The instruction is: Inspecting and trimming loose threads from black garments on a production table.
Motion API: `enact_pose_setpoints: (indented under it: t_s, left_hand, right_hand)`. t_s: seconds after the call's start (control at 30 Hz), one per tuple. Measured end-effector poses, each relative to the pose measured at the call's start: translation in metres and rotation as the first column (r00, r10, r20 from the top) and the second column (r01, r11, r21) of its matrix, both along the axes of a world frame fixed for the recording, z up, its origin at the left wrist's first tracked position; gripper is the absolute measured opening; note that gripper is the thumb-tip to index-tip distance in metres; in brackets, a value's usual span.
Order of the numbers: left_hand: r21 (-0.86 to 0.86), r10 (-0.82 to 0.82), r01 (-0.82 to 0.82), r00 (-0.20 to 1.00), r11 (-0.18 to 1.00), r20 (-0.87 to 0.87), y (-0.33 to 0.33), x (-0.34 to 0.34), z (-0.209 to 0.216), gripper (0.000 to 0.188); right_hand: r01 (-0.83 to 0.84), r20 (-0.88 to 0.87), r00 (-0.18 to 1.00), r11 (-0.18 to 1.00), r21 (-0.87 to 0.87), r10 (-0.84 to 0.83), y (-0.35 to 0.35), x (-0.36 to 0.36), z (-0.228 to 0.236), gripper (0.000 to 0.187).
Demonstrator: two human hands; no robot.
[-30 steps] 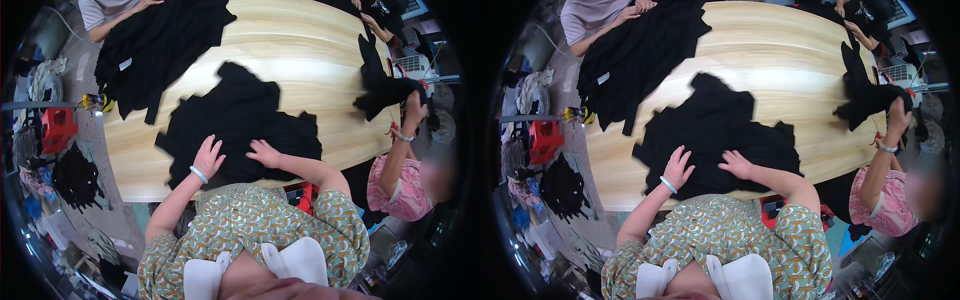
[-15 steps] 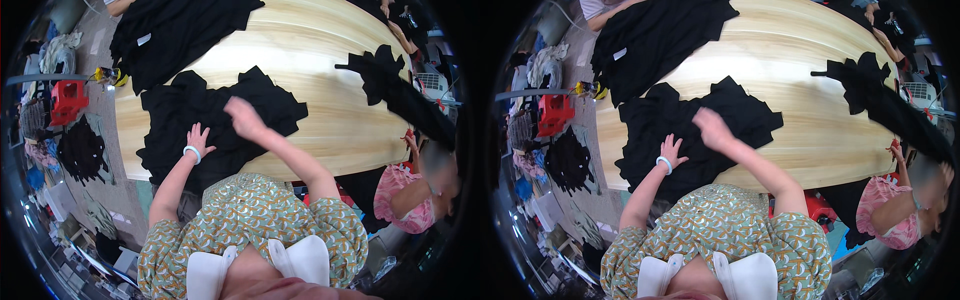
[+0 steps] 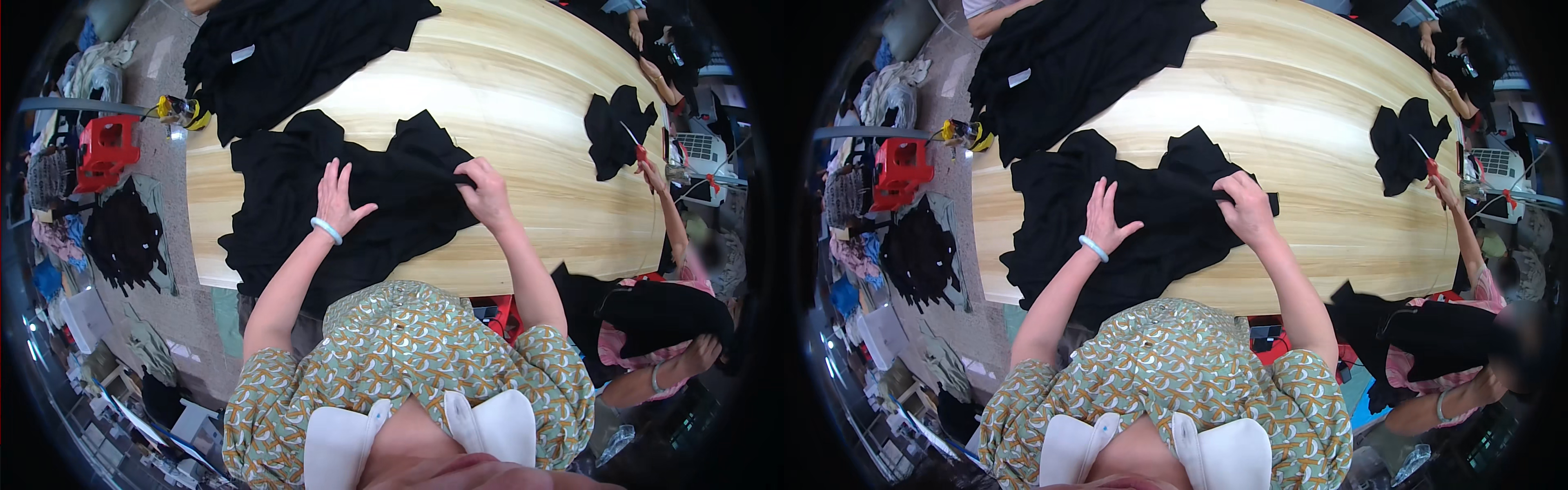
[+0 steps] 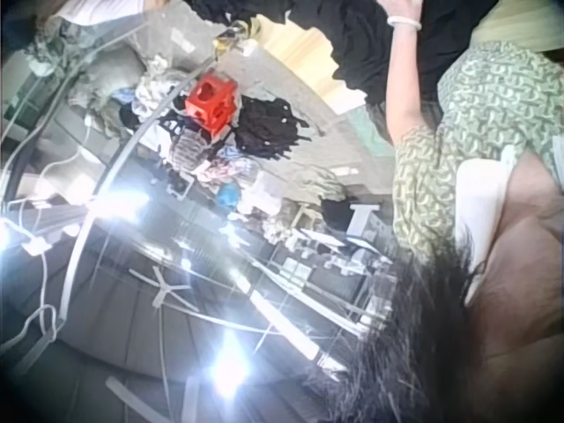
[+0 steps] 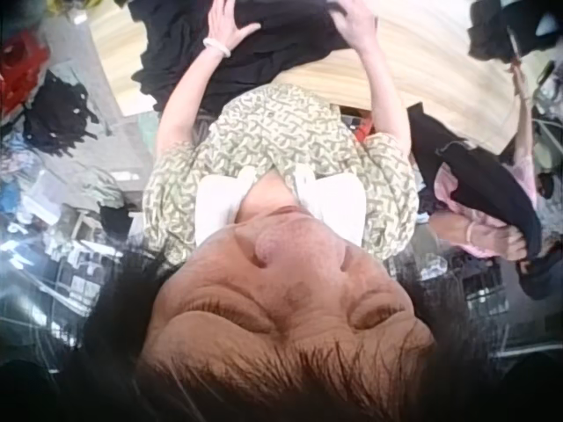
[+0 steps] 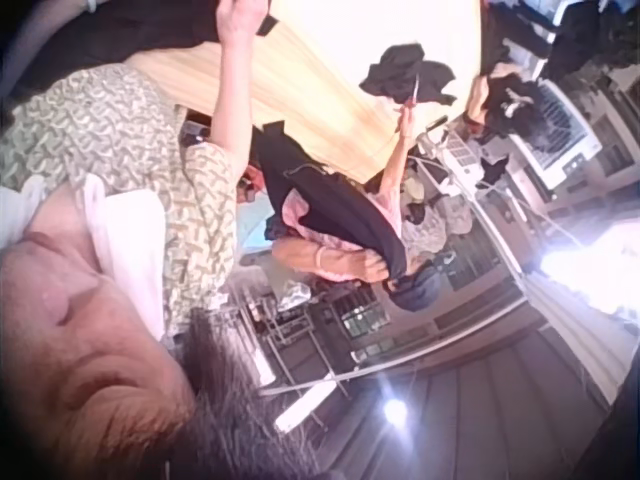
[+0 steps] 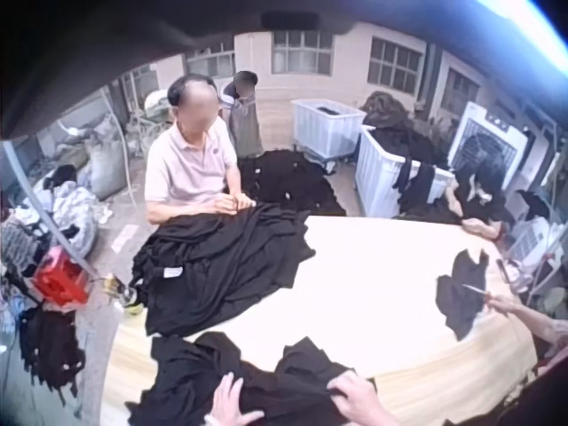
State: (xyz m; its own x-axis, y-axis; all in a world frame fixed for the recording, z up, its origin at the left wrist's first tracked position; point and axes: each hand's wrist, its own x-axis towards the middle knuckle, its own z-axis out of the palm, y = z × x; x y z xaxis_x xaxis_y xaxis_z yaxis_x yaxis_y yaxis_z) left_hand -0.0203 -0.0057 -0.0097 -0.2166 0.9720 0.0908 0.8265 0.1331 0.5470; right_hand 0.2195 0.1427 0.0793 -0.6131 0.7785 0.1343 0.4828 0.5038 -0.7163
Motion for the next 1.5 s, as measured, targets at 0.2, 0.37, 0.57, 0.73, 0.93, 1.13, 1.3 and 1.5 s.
enact_pose_setpoints:
  t_s: [0.2, 0.37, 0.57, 0.73, 0.93, 1.13, 1.3, 1.5]
  left_hand:
    - [0.050, -0.037, 0.020, 0.936, 0.999, 0.349, 0.020, -0.023, 0.008, 0.029]
    - [0.154, 0.319, -0.381, 0.893, 0.912, 0.319, -0.030, -0.044, 0.088, 0.017]
    - [-0.503, -0.006, 0.015, 1.000, 0.864, 0.020, -0.132, -0.051, 0.029, 0.006]
    - [-0.699, -0.019, 0.226, 0.957, 0.678, 0.291, -0.129, -0.016, 0.033, 0.020]
    - [-0.157, -0.017, 0.042, 0.987, 0.987, 0.159, -0.054, -0.005, 0.040, 0.019]
    - [-0.088, 0.043, -0.034, 0.994, 0.996, 0.104, -0.015, -0.006, -0.005, 0.030]
    - [-0.123, 0.099, -0.091, 0.993, 0.988, 0.058, 0.021, -0.021, -0.062, 0.027]
    - [-0.308, 0.019, 0.042, 0.981, 0.950, 0.191, 0.017, -0.028, -0.067, 0.012]
  right_hand:
    - [0.117, -0.260, 0.965, 0.959, 0.260, -0.048, 0.008, -0.006, 0.060, 0.031]
    - [0.100, -0.181, 0.982, 0.954, 0.281, -0.050, -0.008, 0.015, 0.026, 0.027]
    - [-0.282, 0.333, 0.868, 0.917, -0.282, 0.369, -0.066, 0.039, -0.083, 0.012]
    - [-0.196, 0.236, 0.931, 0.928, -0.317, 0.277, -0.064, 0.029, -0.080, 0.006]
    - [0.012, 0.112, 0.993, 0.930, -0.368, 0.032, -0.060, 0.003, -0.073, 0.019]
    - [0.046, 0.141, 0.990, 0.973, -0.227, -0.014, -0.074, 0.024, -0.093, 0.021]
    - [0.039, -0.062, 0.996, 0.964, -0.264, -0.057, -0.054, -0.028, -0.086, 0.012]
    - [0.237, 0.199, 0.969, 0.796, -0.557, -0.149, -0.045, -0.073, -0.129, 0.030]
